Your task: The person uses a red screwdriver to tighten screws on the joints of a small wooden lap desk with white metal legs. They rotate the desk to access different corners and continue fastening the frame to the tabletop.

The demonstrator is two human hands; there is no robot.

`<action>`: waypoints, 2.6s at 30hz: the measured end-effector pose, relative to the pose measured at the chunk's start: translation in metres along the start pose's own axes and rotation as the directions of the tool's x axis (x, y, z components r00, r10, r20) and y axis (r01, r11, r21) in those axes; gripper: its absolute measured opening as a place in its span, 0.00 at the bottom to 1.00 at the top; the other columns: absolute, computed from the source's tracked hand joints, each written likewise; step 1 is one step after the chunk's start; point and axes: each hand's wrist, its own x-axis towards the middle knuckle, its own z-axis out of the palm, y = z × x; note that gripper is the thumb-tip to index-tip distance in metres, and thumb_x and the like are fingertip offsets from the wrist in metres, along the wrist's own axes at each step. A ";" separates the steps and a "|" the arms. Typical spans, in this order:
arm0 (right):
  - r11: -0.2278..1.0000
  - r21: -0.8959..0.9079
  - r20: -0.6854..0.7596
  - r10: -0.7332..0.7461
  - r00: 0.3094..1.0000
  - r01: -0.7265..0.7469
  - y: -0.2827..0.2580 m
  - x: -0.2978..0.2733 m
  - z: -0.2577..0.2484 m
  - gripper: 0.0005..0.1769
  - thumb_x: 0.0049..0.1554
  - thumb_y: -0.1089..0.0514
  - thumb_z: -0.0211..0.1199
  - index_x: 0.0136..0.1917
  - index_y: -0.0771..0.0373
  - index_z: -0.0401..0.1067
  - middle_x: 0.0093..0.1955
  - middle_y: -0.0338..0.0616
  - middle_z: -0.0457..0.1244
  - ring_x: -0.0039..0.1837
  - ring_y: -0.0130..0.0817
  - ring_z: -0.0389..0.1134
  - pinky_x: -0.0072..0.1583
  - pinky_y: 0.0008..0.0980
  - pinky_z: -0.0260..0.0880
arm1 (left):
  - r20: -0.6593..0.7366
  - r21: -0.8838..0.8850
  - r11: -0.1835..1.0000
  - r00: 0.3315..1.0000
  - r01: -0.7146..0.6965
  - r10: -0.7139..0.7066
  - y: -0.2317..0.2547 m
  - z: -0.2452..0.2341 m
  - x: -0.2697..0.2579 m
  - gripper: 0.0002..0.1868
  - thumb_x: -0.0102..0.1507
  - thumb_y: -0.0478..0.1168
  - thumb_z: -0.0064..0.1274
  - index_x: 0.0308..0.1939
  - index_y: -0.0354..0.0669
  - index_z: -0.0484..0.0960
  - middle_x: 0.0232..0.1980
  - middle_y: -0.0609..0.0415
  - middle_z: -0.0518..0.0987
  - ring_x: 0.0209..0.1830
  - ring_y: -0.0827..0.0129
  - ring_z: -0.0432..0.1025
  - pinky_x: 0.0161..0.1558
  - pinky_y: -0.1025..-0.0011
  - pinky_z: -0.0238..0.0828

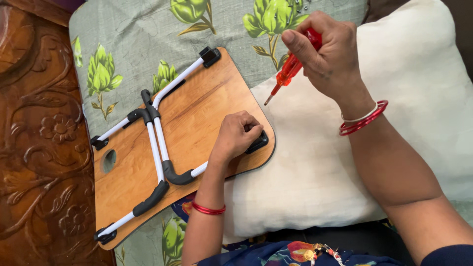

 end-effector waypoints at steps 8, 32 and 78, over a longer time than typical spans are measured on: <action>0.998 0.044 0.001 0.048 0.999 -0.048 0.015 -0.004 0.008 0.24 0.70 0.44 0.66 0.43 0.66 0.71 0.29 0.37 0.60 0.33 0.21 0.60 0.36 0.26 0.59 | 0.269 0.664 0.736 0.961 -0.132 -0.071 0.041 0.004 0.020 0.04 0.54 0.32 0.52 0.26 0.38 0.82 0.35 0.41 0.81 0.36 0.48 0.77 0.38 0.55 0.74; 0.995 0.072 0.024 0.061 0.998 -0.063 0.028 -0.005 0.010 0.25 0.68 0.43 0.66 0.39 0.65 0.69 0.29 0.37 0.60 0.32 0.23 0.61 0.36 0.28 0.60 | 0.102 0.638 0.769 0.986 0.037 -0.133 0.058 0.024 0.011 0.05 0.59 0.29 0.49 0.39 0.37 0.72 0.34 0.40 0.78 0.39 0.46 0.71 0.41 0.52 0.70; 0.919 0.339 0.077 0.183 0.980 -0.199 0.024 -0.013 0.018 0.22 0.69 0.41 0.60 0.48 0.63 0.69 0.36 0.39 0.66 0.30 0.19 0.62 0.31 0.20 0.60 | 0.223 -0.564 0.657 0.859 0.500 -0.462 -0.010 -0.015 0.001 0.35 0.67 0.67 0.39 0.59 0.40 0.74 0.34 0.48 0.84 0.30 0.74 0.73 0.37 0.74 0.72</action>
